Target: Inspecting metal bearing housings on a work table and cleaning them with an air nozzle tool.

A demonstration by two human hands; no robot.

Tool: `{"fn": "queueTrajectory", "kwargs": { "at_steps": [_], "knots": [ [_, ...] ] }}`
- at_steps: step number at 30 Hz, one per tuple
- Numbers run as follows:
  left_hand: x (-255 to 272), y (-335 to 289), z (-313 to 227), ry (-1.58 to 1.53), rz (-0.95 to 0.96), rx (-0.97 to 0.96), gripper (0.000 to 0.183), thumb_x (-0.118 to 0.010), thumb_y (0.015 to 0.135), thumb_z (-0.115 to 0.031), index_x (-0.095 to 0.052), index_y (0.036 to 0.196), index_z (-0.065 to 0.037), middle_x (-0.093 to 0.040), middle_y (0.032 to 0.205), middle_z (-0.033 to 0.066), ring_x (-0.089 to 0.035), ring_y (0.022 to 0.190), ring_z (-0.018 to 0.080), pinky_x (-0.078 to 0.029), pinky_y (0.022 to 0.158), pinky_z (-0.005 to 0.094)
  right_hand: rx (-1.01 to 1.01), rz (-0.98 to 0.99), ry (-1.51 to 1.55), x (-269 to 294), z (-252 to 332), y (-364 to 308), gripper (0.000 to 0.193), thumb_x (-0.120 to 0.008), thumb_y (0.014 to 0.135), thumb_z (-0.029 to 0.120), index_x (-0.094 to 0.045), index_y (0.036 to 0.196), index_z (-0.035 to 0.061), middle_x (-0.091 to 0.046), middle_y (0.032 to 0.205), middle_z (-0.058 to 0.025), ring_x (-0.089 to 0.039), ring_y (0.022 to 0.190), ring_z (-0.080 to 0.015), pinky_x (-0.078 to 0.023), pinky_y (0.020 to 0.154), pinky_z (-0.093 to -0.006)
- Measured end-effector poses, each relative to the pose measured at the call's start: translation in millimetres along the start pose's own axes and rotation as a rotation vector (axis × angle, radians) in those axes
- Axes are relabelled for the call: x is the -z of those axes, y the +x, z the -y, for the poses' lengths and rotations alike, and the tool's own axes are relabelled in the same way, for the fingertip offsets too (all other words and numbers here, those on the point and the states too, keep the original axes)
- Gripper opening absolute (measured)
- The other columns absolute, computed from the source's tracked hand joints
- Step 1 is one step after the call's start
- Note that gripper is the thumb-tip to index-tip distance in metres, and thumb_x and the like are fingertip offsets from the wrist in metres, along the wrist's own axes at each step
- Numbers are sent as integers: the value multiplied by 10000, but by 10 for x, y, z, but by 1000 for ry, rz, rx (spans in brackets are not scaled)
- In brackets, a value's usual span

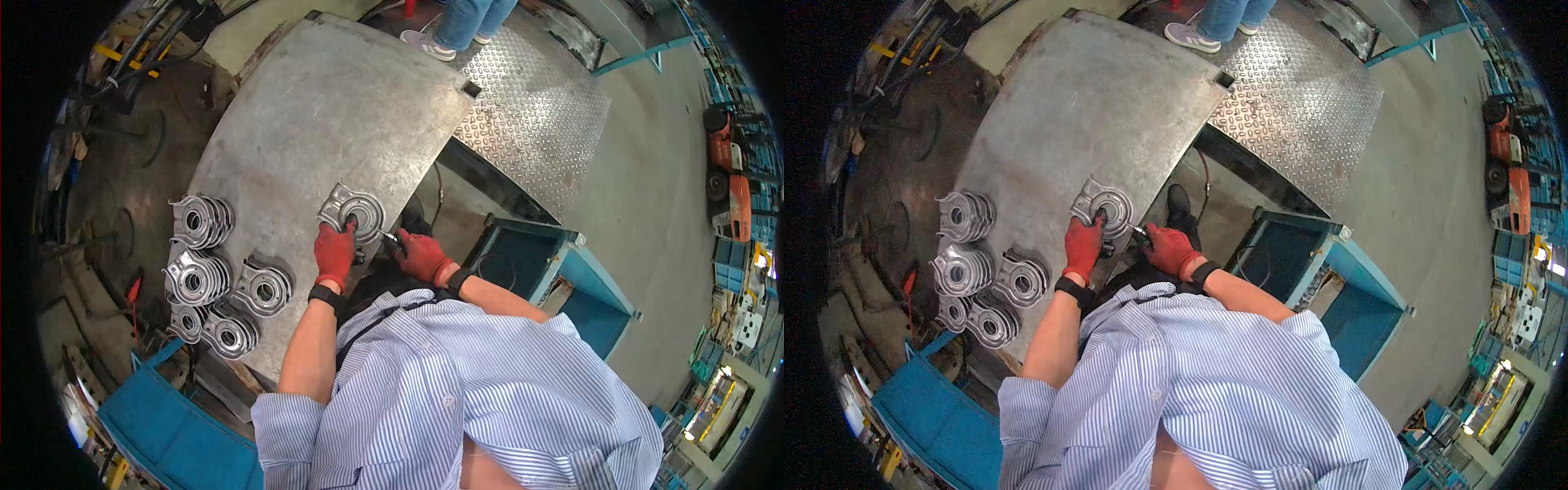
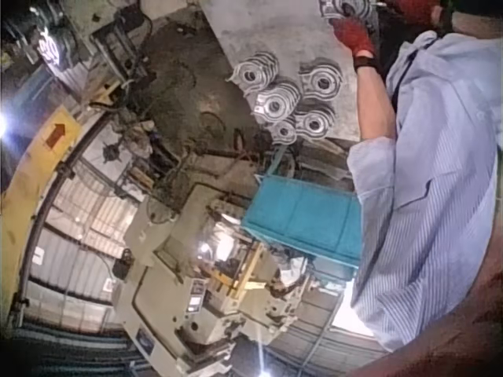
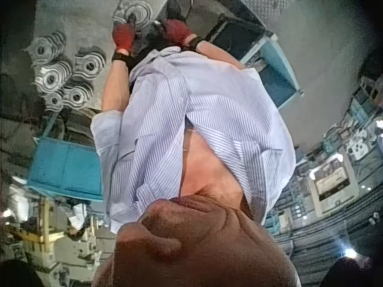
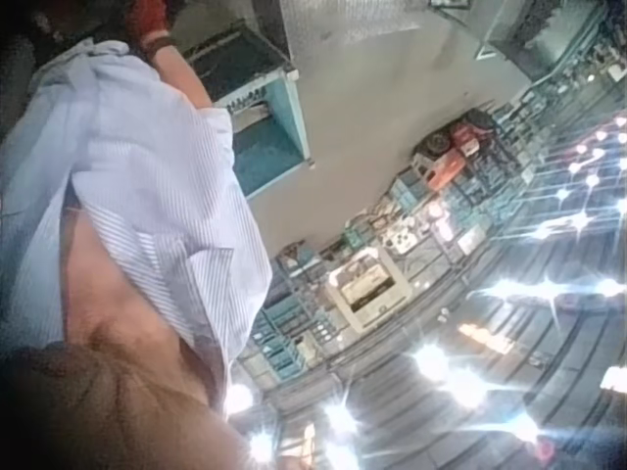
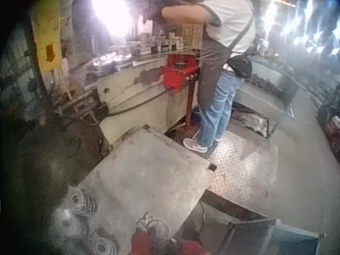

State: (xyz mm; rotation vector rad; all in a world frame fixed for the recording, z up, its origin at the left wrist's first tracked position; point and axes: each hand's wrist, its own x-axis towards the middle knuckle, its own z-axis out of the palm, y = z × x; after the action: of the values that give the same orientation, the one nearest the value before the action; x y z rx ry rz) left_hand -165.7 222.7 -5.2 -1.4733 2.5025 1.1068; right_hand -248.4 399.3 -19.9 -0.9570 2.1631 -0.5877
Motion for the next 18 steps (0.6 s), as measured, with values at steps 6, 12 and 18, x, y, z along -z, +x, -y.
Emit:
{"fn": "queueTrajectory", "kwargs": {
  "at_steps": [6, 12, 18],
  "knots": [
    [-45, 49, 111, -19, -8, -39, 474, -645, 770, -336, -504, 997, 55, -615, 928, 257, -569, 920, 415, -444, 785, 445, -5, -18, 21, -97, -49, -10, 388, -575, 785, 272, -488, 1054, 6, -604, 878, -228, -568, 864, -396, -449, 736, -459],
    [-79, 57, 113, 23, -12, -53, 489, -648, 769, -351, -500, 976, 67, -609, 915, 276, -572, 914, 419, -446, 783, 448, 84, -62, 133, -221, -192, -28, 411, -582, 788, 273, -477, 1088, 12, -602, 895, -235, -563, 875, -403, -447, 753, -456],
    [-32, 27, 46, 39, -17, -20, 502, -648, 766, -352, -500, 983, 76, -610, 913, 275, -572, 915, 420, -447, 792, 446, 0, -25, 109, -126, -18, -68, 481, -598, 778, 270, -465, 1156, 4, -591, 941, -258, -558, 915, -398, -436, 792, -446]
  ]
}}
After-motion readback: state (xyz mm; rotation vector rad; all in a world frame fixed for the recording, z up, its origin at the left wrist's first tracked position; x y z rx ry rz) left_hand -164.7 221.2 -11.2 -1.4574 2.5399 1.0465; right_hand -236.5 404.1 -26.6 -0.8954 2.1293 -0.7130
